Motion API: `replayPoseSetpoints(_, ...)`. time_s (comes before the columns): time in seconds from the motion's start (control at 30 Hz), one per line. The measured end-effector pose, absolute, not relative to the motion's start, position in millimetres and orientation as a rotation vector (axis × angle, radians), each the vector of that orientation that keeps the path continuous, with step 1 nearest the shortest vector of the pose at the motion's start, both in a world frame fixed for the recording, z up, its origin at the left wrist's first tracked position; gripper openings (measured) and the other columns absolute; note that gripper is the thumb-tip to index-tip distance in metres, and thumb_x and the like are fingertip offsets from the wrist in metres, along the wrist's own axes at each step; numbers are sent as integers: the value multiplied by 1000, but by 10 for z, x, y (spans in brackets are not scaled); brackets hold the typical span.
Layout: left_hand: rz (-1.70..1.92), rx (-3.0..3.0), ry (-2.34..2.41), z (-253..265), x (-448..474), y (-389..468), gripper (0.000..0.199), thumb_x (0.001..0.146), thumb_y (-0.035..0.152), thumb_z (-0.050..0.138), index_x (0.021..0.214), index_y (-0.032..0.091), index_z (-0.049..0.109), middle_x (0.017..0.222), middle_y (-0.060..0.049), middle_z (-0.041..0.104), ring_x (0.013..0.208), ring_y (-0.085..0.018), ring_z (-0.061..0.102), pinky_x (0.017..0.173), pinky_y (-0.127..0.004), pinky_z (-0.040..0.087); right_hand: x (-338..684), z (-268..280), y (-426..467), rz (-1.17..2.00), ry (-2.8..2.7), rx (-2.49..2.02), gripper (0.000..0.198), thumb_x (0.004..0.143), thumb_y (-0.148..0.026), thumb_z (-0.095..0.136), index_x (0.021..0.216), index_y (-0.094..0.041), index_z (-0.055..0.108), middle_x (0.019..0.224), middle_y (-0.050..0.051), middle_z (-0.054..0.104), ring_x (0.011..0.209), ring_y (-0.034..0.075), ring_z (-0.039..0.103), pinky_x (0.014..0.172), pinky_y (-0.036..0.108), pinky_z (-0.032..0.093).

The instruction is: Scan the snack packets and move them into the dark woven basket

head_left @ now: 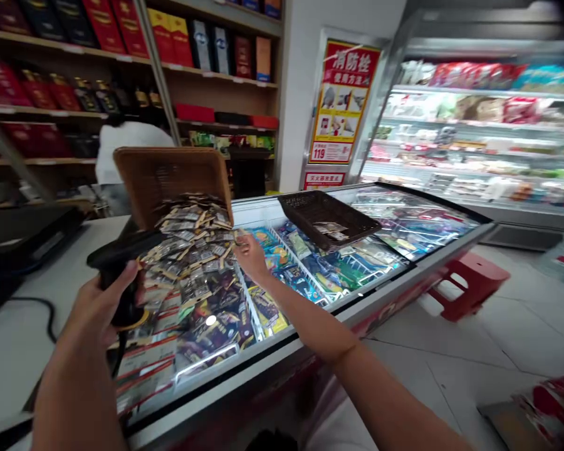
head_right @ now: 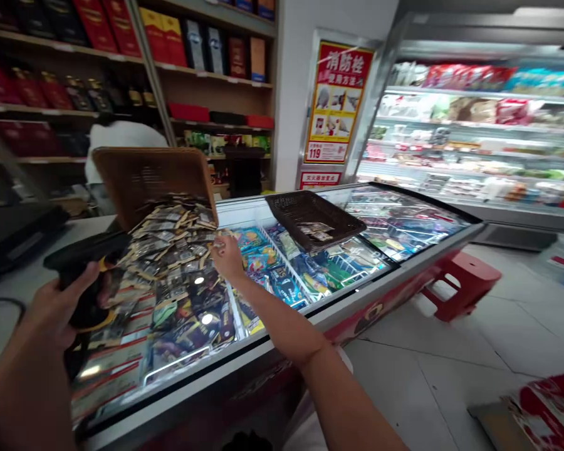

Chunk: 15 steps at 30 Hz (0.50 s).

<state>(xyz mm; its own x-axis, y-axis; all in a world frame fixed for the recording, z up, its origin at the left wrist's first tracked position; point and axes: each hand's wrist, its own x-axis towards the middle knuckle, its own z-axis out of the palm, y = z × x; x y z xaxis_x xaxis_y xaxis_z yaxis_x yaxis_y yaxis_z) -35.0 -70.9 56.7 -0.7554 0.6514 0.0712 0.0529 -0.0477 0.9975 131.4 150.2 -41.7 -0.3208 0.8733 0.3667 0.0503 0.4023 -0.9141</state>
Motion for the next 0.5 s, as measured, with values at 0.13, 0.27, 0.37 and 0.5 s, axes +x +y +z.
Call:
replayPoseSetpoints(0.13, 1935, 668, 1701, 589, -425, -810, 86, 31, 70, 103, 88, 14, 71, 68, 6, 61, 46, -7, 51, 39, -20, 36, 1098, -461, 787, 892, -2340, -434, 33, 95, -43, 79, 119, -23, 71, 126, 7, 72, 112, 22, 70, 105, 38, 51)
replayPoseSetpoints(0.27, 2026, 653, 1645, 558, -514, -873, 83, 38, 69, 103, 90, 13, 71, 69, 6, 62, 45, -6, 51, 40, -19, 37, 862, -409, 322, 683, -2616, -312, 44, 97, -55, 75, 124, -21, 69, 134, 12, 71, 132, 29, 60, 113, 45, 46)
replayPoseSetpoints(0.37, 2077, 654, 1618, 539, -541, -886, 80, 41, 68, 103, 91, 13, 71, 68, 6, 62, 45, -5, 51, 41, -18, 39, 602, -354, 120, 642, -2661, -381, 55, 96, -58, 74, 133, -19, 64, 140, 15, 68, 138, 33, 54, 115, 51, 44)
replayPoseSetpoints(0.5, 2075, 640, 1598, 538, -533, -885, 81, 42, 67, 103, 91, 12, 70, 67, 7, 61, 45, -5, 50, 42, -19, 38, 292, -309, -24, 719, -2679, -551, 76, 81, -54, 89, 138, -13, 60, 139, 20, 65, 140, 38, 52, 118, 56, 43)
